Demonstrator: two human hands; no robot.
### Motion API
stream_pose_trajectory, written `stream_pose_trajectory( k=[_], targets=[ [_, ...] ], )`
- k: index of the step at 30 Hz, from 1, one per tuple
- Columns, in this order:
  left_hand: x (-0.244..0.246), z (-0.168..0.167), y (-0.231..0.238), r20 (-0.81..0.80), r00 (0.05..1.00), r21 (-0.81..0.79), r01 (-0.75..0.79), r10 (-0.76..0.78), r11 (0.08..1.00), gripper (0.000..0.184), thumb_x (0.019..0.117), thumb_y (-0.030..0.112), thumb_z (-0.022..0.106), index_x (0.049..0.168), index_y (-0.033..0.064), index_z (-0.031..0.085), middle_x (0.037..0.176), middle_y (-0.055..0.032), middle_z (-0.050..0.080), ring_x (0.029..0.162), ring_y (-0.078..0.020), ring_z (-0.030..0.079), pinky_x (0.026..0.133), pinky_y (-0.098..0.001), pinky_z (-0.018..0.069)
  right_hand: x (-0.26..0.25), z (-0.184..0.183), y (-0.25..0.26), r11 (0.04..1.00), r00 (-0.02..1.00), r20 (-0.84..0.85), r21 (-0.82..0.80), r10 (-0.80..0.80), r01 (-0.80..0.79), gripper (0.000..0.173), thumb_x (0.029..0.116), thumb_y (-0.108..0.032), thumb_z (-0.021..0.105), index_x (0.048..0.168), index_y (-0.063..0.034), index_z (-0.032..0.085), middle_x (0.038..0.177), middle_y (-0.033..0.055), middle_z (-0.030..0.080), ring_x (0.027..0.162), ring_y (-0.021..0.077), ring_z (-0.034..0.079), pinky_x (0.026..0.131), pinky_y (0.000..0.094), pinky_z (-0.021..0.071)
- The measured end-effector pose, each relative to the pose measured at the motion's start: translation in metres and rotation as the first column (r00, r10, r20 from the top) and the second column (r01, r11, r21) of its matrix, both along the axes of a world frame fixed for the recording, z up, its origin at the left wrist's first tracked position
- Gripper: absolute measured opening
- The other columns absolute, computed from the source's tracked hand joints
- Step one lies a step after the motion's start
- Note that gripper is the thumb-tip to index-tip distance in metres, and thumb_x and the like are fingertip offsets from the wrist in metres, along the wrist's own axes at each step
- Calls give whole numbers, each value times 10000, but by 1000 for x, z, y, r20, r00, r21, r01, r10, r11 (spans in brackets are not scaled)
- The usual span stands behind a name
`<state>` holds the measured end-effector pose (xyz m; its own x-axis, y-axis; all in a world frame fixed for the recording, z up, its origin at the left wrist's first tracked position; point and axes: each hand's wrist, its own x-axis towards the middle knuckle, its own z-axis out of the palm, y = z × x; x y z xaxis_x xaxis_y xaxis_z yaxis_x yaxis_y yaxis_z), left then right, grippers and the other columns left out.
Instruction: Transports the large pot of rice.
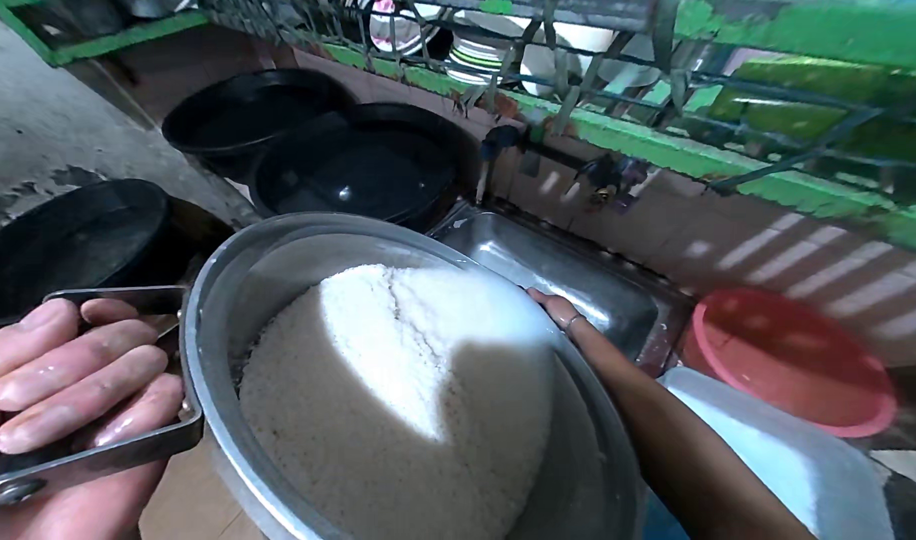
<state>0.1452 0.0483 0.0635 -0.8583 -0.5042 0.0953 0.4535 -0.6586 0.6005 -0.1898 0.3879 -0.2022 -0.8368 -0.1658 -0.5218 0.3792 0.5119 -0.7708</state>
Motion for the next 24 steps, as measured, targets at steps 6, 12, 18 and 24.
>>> stream_pose_trajectory(
  k=[6,12,18,24],
  targets=[
    [-2,-1,1,-14,1000,-9,-18,18,1000,360,1094,243,299,971,57,581,603,38,471,427,19,472,397,-97,411,3,5,-1,999,999,37,-24,-31,32,672,1090,-550,345,1242,30,649,1221,232,667,1134,318,646,994,539,486],
    [-4,0,2,-24,999,-20,-31,31,999,367,1099,245,280,969,62,569,600,40,457,426,21,462,397,-90,401,2,3,-2,999,998,45,-13,-43,44,682,1086,-559,348,1250,33,643,1223,237,664,1139,329,644,992,553,486],
    [-5,2,3,-17,1000,-22,-8,7,1000,373,1103,251,281,967,61,571,594,39,460,423,23,466,396,-91,407,-2,-3,-1,999,999,31,-5,-44,44,691,1084,-561,355,1239,49,641,1232,252,657,1152,344,639,1001,558,481],
    [-6,2,3,-13,1000,-32,-16,16,999,373,1100,243,291,923,74,572,576,51,444,416,25,448,395,-86,391,0,2,-2,999,999,35,4,-36,36,699,1083,-558,365,1286,61,617,1281,268,636,1202,365,617,1035,570,460]
  ],
)
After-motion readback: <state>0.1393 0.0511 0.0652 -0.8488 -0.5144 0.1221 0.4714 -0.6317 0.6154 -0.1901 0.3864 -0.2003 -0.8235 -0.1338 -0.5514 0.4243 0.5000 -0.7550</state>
